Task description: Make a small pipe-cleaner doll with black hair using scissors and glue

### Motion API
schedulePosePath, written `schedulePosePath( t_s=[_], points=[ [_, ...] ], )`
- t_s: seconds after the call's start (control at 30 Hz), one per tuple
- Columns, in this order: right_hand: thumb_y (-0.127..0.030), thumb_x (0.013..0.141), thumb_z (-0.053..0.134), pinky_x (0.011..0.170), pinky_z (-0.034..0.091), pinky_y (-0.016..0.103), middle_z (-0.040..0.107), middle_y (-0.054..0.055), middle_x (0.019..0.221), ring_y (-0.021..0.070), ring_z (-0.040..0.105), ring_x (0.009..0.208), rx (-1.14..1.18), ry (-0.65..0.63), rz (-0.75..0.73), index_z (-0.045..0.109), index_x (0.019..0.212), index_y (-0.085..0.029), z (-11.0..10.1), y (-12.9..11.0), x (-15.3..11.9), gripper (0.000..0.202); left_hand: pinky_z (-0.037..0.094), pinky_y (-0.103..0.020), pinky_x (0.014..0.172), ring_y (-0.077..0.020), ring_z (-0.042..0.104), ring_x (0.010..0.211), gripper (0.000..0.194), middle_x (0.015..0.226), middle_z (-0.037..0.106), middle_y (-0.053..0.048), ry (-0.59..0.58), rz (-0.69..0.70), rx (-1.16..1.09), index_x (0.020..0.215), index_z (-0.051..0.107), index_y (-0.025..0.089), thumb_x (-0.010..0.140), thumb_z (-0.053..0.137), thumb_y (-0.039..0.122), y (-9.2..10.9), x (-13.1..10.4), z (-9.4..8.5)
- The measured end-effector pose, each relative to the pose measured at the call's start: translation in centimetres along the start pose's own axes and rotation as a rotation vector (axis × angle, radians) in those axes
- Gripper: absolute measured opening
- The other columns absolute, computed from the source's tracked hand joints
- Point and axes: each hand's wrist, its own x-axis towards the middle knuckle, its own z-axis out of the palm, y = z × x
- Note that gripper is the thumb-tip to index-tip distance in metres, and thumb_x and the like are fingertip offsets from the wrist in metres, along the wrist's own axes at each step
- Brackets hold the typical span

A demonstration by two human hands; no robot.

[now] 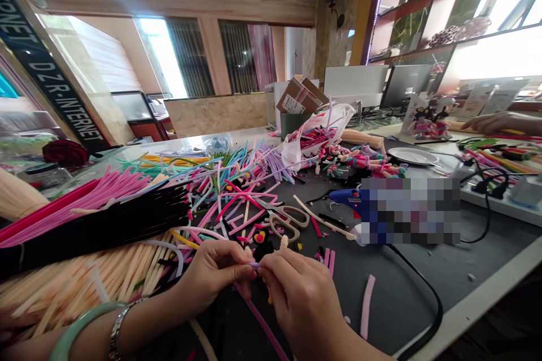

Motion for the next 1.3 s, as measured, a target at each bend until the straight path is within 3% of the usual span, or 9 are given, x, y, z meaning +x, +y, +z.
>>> schedulePosePath(
  t_s=[0.2,0.57,0.83,1.17,1.3],
  points=[
    [-0.011,0.091,0.05,0.061,0.045,0.022,0.068,0.001,0.072,0.0121,0.065,0.063,-0.092,0.051,-0.118,0.064,0.086,-0.017,0.2,0.0,0.0,0.016,0.053,-0.02,0.044,-0.0136,0.067,0.046,0.027,0.062,0.07,-0.002,-0.034,0.018,0.038,0.067,0.064,0.01,0.066,0.084,0.028,-0.1,0.0,-0.3],
    [-0.01,0.091,0.049,0.059,0.043,0.022,0.066,0.0,0.07,0.0106,0.061,0.059,-0.07,0.046,-0.069,0.061,0.085,-0.019,0.1,-0.3,0.2,0.016,0.044,-0.017,0.038,-0.0098,0.058,0.041,0.037,0.055,0.061,0.0,-0.055,-0.009,0.152,0.07,0.058,0.012,0.075,0.074,0.044,-0.1,-0.3,-0.2],
    [-0.01,0.091,0.049,0.061,0.043,0.022,0.066,0.0,0.072,0.0113,0.062,0.061,-0.048,0.014,-0.049,0.061,0.085,-0.019,0.1,-0.3,0.0,0.016,0.044,-0.019,0.045,-0.0094,0.057,0.044,0.038,0.059,0.06,-0.002,0.023,0.152,0.465,0.07,0.062,0.011,0.082,0.065,0.047,-0.1,-1.0,-0.1],
    [-0.011,0.091,0.047,0.061,0.046,0.023,0.065,0.003,0.076,0.0136,0.062,0.067,0.029,-0.107,-0.076,0.06,0.088,-0.018,0.0,-0.6,0.2,0.015,0.042,-0.021,0.054,-0.0107,0.053,0.049,0.032,0.051,0.058,-0.001,-0.042,0.404,0.703,0.069,0.065,0.014,0.09,0.056,0.037,0.0,-1.1,-0.6],
    [-0.011,0.091,0.048,0.061,0.045,0.022,0.065,0.001,0.075,0.0127,0.062,0.065,0.007,-0.067,-0.085,0.059,0.088,-0.019,-0.2,-0.7,0.2,0.014,0.043,-0.02,0.055,-0.0101,0.055,0.051,0.025,0.056,0.06,-0.001,-0.058,0.398,0.725,0.076,0.068,0.014,0.089,0.058,0.034,0.3,-1.3,-0.6]
  ],
)
